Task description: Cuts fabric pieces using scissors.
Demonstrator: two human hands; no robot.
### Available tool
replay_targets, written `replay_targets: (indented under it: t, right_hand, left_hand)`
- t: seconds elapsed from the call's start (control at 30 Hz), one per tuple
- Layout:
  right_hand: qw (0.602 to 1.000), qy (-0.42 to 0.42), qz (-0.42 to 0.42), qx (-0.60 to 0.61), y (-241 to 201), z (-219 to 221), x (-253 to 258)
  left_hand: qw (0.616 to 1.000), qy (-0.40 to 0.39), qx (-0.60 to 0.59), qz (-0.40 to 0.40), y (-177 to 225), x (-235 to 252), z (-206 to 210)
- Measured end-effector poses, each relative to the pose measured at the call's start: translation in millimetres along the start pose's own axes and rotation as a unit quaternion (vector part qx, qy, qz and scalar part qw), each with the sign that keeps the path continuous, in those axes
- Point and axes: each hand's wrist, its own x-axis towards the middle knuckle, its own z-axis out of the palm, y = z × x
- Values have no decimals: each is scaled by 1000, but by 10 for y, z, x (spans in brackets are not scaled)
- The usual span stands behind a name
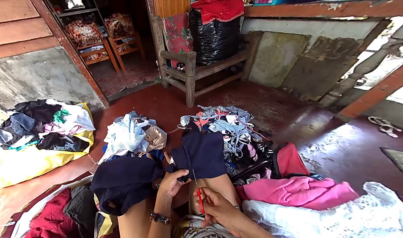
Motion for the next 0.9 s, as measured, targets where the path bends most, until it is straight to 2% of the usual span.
replay_targets:
  t: [0.1, 0.27, 0.53, 0.73, 0.9]
  right_hand:
    - [1000, -11, 3, -11, 11, -12, -5]
    - [997, -74, 27, -17, -63, -50, -24]
    - [997, -79, 15, -1, -65, -111, 34]
    - [999, -33, -11, -24, 17, -84, 56]
    - [997, -68, 3, -46, -25, -97, 46]
  left_hand:
    - [1000, 2, -2, 4, 7, -8, 10]
    - [1000, -5, -3, 5, 9, -12, 17]
    - [1000, 0, 15, 2, 12, 2, -4]
    - [1000, 17, -8, 6, 20, -14, 33]
    - [1000, 14, -4, 14, 9, -7, 27]
